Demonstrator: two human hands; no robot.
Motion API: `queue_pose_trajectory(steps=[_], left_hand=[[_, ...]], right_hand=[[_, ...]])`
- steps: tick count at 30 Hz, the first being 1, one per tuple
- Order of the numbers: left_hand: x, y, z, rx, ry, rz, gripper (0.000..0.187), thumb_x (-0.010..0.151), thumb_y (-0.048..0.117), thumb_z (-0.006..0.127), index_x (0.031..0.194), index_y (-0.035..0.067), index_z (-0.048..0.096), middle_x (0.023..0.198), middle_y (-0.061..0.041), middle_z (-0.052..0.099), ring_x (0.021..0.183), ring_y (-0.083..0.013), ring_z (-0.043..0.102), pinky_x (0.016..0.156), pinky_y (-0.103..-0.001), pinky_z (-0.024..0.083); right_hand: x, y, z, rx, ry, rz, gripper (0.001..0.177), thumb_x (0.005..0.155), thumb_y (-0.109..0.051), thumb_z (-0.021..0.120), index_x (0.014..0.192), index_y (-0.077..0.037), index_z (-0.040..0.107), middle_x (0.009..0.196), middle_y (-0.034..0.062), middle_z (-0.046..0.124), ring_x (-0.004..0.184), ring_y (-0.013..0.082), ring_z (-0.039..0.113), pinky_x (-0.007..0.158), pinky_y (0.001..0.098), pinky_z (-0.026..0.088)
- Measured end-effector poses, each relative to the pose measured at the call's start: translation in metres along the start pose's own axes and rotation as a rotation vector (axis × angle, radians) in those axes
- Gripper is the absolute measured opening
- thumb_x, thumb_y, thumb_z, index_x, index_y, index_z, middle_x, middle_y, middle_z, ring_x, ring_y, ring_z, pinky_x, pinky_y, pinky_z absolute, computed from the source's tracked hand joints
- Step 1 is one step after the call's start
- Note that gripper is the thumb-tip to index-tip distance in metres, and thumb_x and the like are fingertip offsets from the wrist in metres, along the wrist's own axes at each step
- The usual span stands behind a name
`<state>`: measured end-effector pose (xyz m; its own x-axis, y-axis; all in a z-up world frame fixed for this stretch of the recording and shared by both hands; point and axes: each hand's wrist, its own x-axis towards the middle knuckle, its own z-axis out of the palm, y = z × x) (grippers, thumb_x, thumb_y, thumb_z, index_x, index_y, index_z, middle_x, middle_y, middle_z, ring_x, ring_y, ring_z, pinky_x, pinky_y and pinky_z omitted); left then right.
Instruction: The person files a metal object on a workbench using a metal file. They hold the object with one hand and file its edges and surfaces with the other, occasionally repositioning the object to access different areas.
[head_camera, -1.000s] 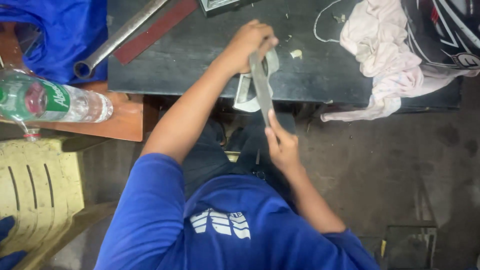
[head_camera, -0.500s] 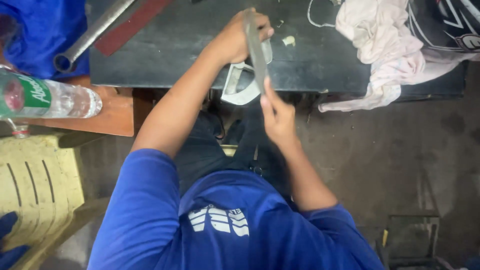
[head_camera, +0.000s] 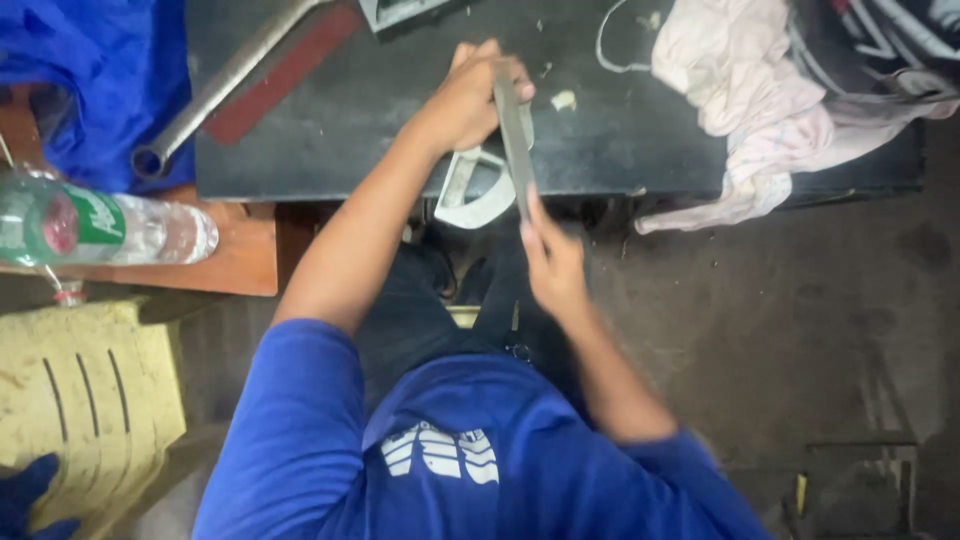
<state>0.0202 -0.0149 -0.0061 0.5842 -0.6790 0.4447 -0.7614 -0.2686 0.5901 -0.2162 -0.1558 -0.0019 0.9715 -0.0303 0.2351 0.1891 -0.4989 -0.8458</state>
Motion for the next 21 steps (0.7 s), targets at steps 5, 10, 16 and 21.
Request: queue_pose_trajectory(steps=[5, 10, 16, 21], left_hand=[[-0.004, 0.031, -0.024, 0.166, 0.211, -0.154, 0.028, 0.107, 0.027, 0.041, 0.095, 0.013, 0.063, 0.088, -0.005, 0.055, 0.091, -0.0289, 0.051, 0.077, -0.043, 0.031], [-0.045, 0.104, -0.042, 0.356, 0.168, -0.386, 0.043, 0.099, 0.048, 0.05, 0.114, 0.009, 0.061, 0.105, -0.012, 0.06, 0.096, -0.0346, 0.053, 0.078, -0.048, 0.038], [-0.08, 0.137, -0.027, 0.484, -0.057, -0.5, 0.12, 0.069, 0.073, 0.083, 0.151, 0.001, 0.032, 0.136, -0.019, 0.053, 0.118, -0.0363, 0.049, 0.088, -0.05, 0.043], [-0.078, 0.147, -0.053, 0.131, -0.286, -0.527, 0.116, 0.072, 0.043, 0.089, 0.156, 0.003, 0.019, 0.149, -0.019, 0.045, 0.133, -0.0357, 0.038, 0.105, -0.048, 0.03]], right_hand=[[-0.068, 0.038, -0.027, 0.006, -0.03, 0.165, 0.041, 0.102, -0.018, 0.056, 0.142, -0.01, 0.057, 0.08, -0.0101, 0.058, 0.054, 0.0058, 0.032, 0.052, 0.0247, 0.035], [-0.09, 0.062, -0.044, 0.105, 0.101, 0.324, 0.048, 0.101, -0.029, 0.052, 0.147, -0.013, 0.051, 0.065, -0.0012, 0.056, 0.047, 0.006, 0.044, 0.046, 0.0227, 0.044], [-0.084, 0.061, -0.054, 0.12, 0.136, 0.259, 0.046, 0.104, -0.028, 0.053, 0.147, -0.013, 0.05, 0.065, -0.0006, 0.053, 0.049, 0.0063, 0.044, 0.048, 0.022, 0.045], [-0.068, 0.048, -0.048, -0.08, 0.0, 0.006, 0.043, 0.103, -0.02, 0.053, 0.142, -0.002, 0.053, 0.143, 0.0146, 0.056, 0.126, 0.0207, 0.061, 0.103, 0.0283, 0.048]])
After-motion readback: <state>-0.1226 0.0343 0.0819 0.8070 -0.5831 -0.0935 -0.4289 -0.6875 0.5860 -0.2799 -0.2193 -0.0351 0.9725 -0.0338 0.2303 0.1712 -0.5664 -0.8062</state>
